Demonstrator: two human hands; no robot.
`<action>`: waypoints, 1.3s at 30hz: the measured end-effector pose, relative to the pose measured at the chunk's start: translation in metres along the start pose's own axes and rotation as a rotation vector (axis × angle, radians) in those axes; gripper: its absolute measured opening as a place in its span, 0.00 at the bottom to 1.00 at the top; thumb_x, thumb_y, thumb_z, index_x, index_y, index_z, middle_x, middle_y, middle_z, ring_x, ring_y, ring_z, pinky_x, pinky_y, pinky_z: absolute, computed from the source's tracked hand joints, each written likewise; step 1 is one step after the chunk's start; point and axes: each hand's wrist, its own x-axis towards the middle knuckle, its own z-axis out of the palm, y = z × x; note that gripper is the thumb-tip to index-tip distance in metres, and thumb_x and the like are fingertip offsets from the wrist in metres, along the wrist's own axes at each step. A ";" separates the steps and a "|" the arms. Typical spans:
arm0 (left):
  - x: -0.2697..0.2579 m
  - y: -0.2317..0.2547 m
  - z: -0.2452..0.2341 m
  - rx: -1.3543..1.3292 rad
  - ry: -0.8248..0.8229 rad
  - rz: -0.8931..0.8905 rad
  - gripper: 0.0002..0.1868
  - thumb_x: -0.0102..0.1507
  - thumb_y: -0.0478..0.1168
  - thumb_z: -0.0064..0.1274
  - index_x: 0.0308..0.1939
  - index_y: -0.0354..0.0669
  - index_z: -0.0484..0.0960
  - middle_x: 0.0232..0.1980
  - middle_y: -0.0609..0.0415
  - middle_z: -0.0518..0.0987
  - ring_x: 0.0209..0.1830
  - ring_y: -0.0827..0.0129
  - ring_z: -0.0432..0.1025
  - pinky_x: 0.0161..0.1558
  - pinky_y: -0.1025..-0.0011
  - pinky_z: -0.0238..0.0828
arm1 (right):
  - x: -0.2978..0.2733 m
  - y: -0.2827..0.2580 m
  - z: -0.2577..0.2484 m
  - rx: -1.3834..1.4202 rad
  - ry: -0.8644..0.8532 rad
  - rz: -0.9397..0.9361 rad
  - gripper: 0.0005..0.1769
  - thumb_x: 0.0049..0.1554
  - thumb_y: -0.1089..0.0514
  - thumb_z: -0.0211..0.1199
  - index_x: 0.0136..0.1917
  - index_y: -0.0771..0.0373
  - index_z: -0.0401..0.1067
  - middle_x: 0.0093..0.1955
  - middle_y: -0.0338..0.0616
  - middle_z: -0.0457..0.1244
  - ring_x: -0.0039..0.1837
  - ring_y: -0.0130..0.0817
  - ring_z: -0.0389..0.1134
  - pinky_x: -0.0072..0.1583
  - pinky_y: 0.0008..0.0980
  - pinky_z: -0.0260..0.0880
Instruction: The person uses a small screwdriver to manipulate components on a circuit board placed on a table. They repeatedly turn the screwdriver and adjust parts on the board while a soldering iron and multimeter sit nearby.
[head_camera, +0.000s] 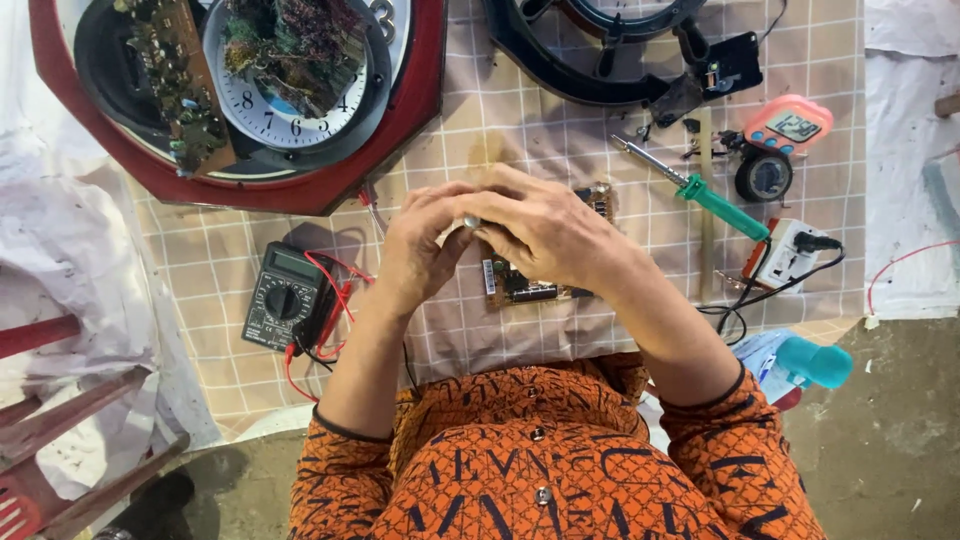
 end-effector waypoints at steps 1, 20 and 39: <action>0.003 0.005 -0.001 0.001 -0.001 0.001 0.08 0.55 0.38 0.51 0.39 0.50 0.77 0.43 0.54 0.75 0.46 0.56 0.67 0.48 0.65 0.61 | -0.002 0.003 0.006 0.000 0.002 0.000 0.11 0.56 0.55 0.47 0.51 0.59 0.61 0.43 0.45 0.56 0.40 0.34 0.61 0.41 0.29 0.68; -0.011 -0.001 0.018 0.063 0.100 0.015 0.14 0.48 0.29 0.54 0.37 0.44 0.76 0.38 0.50 0.73 0.35 0.55 0.70 0.40 0.64 0.66 | -0.013 0.001 0.018 -0.187 0.204 0.033 0.13 0.52 0.45 0.54 0.45 0.53 0.64 0.34 0.36 0.57 0.37 0.30 0.60 0.41 0.27 0.63; 0.020 0.017 0.032 -0.317 0.256 0.018 0.15 0.63 0.45 0.39 0.40 0.34 0.70 0.39 0.42 0.69 0.42 0.56 0.69 0.44 0.64 0.69 | -0.164 0.065 0.104 -0.488 0.443 0.453 0.18 0.49 0.51 0.51 0.53 0.52 0.63 0.60 0.50 0.50 0.62 0.46 0.54 0.57 0.35 0.51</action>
